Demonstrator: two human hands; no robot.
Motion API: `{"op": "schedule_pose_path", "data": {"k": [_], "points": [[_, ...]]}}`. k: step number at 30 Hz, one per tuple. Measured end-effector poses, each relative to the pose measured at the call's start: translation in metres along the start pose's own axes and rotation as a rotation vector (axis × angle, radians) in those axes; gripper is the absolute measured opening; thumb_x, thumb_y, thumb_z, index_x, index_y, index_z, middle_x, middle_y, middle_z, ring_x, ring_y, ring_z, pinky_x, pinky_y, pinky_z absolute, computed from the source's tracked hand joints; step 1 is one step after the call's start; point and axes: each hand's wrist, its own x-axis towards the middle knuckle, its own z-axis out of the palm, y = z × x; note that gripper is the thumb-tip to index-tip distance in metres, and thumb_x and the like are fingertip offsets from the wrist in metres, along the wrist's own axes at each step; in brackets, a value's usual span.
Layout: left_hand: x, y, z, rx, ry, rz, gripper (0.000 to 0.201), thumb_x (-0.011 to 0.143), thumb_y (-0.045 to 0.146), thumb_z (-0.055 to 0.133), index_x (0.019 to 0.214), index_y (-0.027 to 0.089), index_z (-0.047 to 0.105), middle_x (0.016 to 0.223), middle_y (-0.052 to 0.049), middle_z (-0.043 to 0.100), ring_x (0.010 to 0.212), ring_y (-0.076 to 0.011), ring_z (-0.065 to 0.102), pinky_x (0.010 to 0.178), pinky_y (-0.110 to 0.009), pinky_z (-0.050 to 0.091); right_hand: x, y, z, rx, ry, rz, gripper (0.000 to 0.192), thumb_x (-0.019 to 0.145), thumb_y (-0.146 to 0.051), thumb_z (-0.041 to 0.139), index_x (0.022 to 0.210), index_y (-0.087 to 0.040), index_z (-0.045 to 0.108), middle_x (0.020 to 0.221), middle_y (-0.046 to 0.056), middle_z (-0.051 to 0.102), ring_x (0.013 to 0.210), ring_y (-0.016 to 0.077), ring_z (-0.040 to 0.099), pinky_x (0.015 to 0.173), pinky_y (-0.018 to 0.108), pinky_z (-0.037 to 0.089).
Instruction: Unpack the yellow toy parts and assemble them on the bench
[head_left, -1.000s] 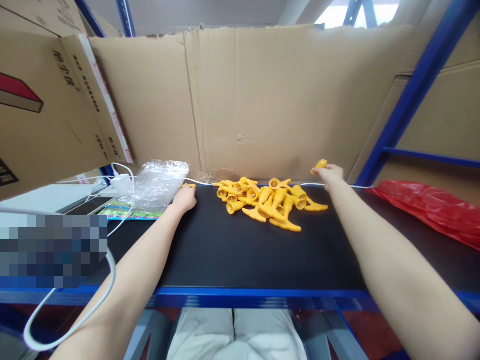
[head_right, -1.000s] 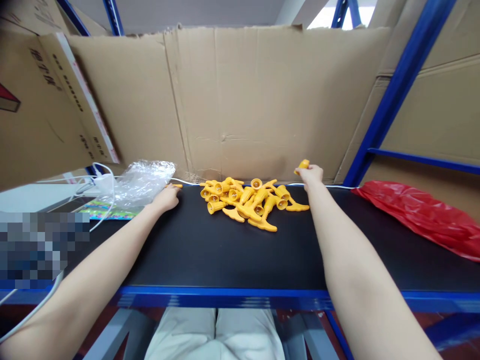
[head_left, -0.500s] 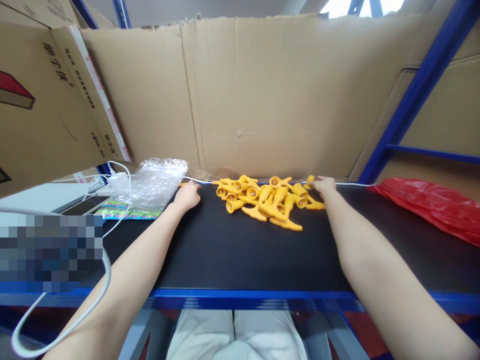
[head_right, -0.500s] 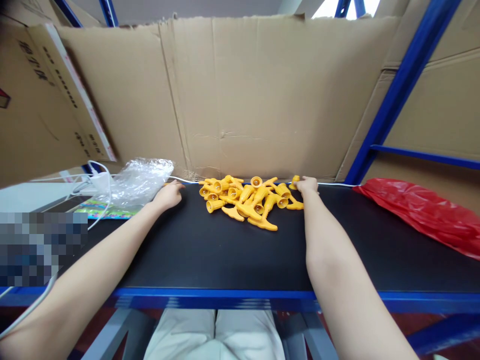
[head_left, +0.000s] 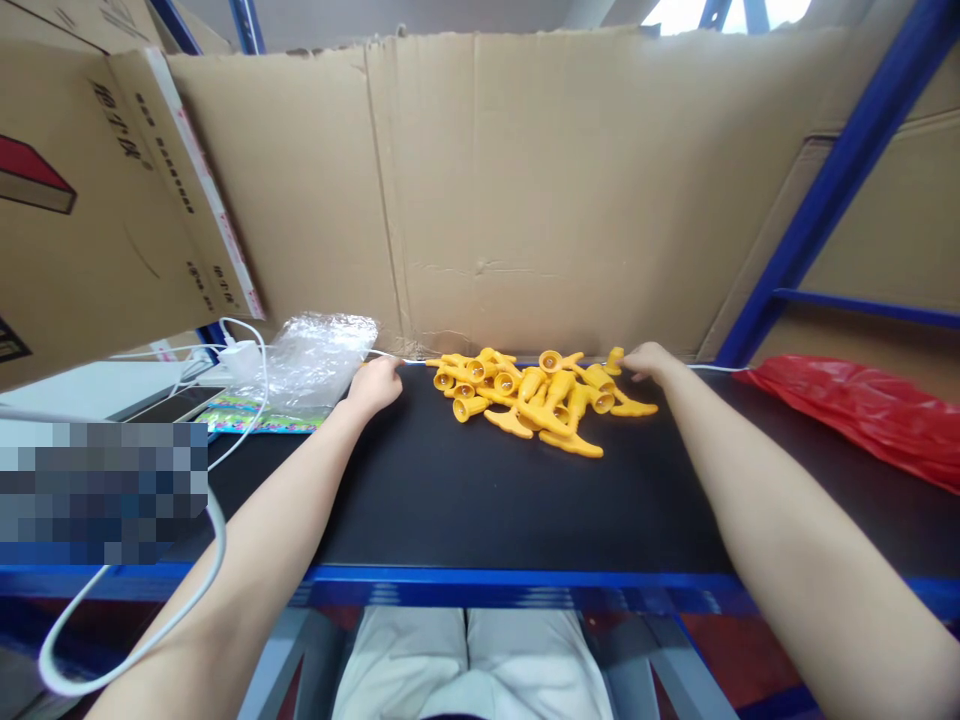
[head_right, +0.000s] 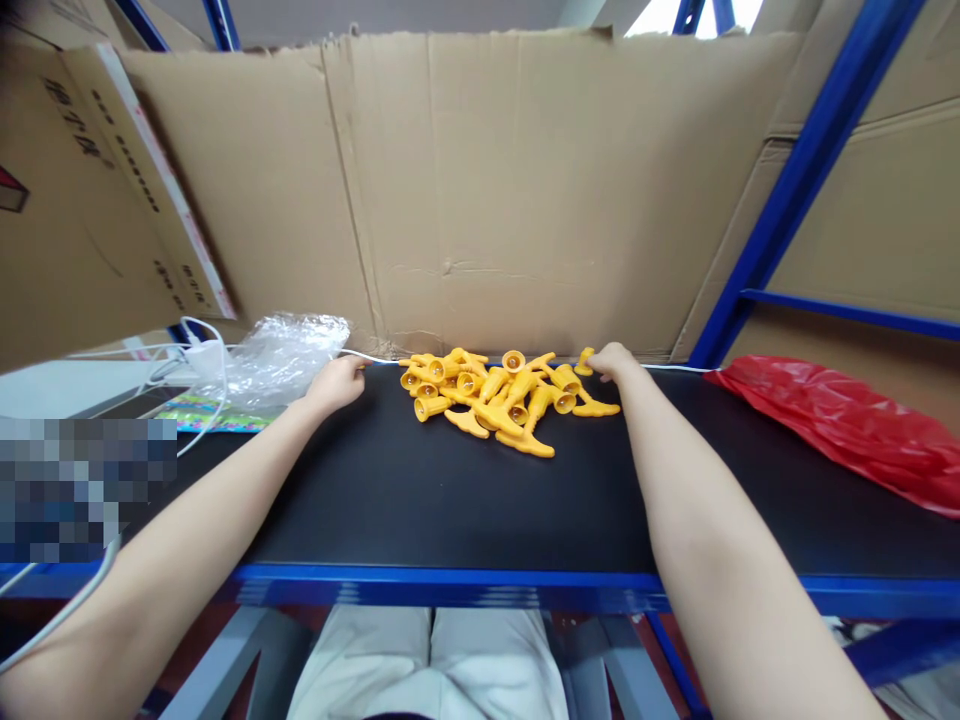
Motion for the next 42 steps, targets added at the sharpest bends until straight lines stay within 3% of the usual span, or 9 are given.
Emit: {"op": "schedule_pose_path", "data": {"k": [5,10,14,18,23,28,33,37,42], "points": [[-0.002,0.008,-0.01,-0.023,0.054,-0.034,0.039,0.08,0.018,0.04,0.11,0.02,0.065,0.1,-0.01,0.069,0.093,-0.0226,0.064,0.081,-0.031,0.048,-0.025,-0.027,0.001,-0.039,-0.201,-0.022,0.023,0.072,-0.023,0.068,0.093,-0.012,0.067,0.079,0.008,0.068,0.063,0.0164,0.064,0.055,0.028,0.048],[-0.004,0.015,-0.017,-0.027,0.117,-0.037,0.038,0.081,0.022,0.041,0.11,0.022,0.065,0.093,-0.009,0.07,0.086,-0.0235,0.065,0.074,-0.032,0.049,-0.033,-0.037,0.014,-0.119,-0.067,-0.074,0.039,0.069,-0.027,0.071,0.102,-0.008,0.065,0.079,0.012,0.068,0.068,0.02,0.064,0.052,0.026,0.048],[-0.005,0.019,-0.02,-0.039,0.136,-0.039,0.037,0.08,0.022,0.042,0.109,0.023,0.066,0.092,-0.008,0.07,0.085,-0.023,0.065,0.075,-0.031,0.049,-0.038,-0.032,0.015,0.023,-0.06,-0.064,0.048,0.069,-0.027,0.072,0.11,-0.006,0.061,0.077,0.012,0.067,0.062,0.0184,0.062,0.052,0.028,0.048],[-0.006,0.023,-0.023,-0.061,0.162,-0.043,0.037,0.08,0.022,0.042,0.108,0.022,0.066,0.09,-0.007,0.071,0.084,-0.0222,0.065,0.074,-0.03,0.048,-0.045,-0.026,0.009,0.135,-0.079,-0.091,0.044,0.067,-0.021,0.073,0.107,-0.005,0.061,0.073,0.01,0.066,0.063,0.0163,0.061,0.056,0.026,0.05],[-0.007,0.029,-0.027,-0.108,0.205,-0.022,0.036,0.08,0.021,0.043,0.106,0.022,0.066,0.088,-0.006,0.071,0.082,-0.0199,0.065,0.074,-0.028,0.048,-0.049,-0.03,-0.013,0.112,-0.023,-0.17,0.055,0.063,-0.026,0.075,0.112,-0.005,0.06,0.088,0.012,0.067,0.074,0.0186,0.063,0.066,0.027,0.051],[-0.008,0.036,-0.03,-0.166,0.296,0.026,0.033,0.082,0.021,0.042,0.106,0.02,0.065,0.08,-0.005,0.07,0.077,-0.019,0.065,0.074,-0.029,0.048,-0.067,-0.059,-0.057,-0.1,0.156,-0.36,0.039,0.065,-0.023,0.07,0.102,-0.011,0.065,0.099,0.014,0.065,0.093,0.0259,0.06,0.082,0.033,0.047],[-0.011,0.046,-0.035,-0.274,0.447,0.208,0.034,0.086,0.021,0.041,0.115,0.016,0.057,0.103,-0.008,0.067,0.092,-0.0176,0.062,0.085,-0.03,0.048,-0.117,-0.096,-0.081,-0.053,0.447,-0.611,0.03,0.07,-0.021,0.064,0.098,-0.01,0.062,0.101,0.015,0.059,0.095,0.0263,0.056,0.085,0.038,0.044],[-0.017,0.059,-0.044,-0.266,0.546,0.46,0.041,0.089,0.025,0.041,0.129,0.016,0.045,0.129,-0.012,0.053,0.12,-0.0204,0.048,0.1,-0.037,0.039,-0.151,-0.115,-0.065,0.115,0.567,-0.965,0.029,0.066,-0.013,0.062,0.094,-0.012,0.057,0.097,0.01,0.056,0.088,0.0216,0.055,0.083,0.039,0.045],[-0.022,0.07,-0.049,-0.199,0.534,0.586,0.049,0.09,0.025,0.043,0.138,0.021,0.034,0.143,-0.012,0.039,0.133,-0.0239,0.032,0.106,-0.041,0.029,-0.163,-0.121,-0.02,0.304,0.439,-1.322,0.017,0.078,-0.014,0.05,0.094,-0.02,0.05,0.1,0.009,0.054,0.093,0.0202,0.053,0.081,0.038,0.046]]}}
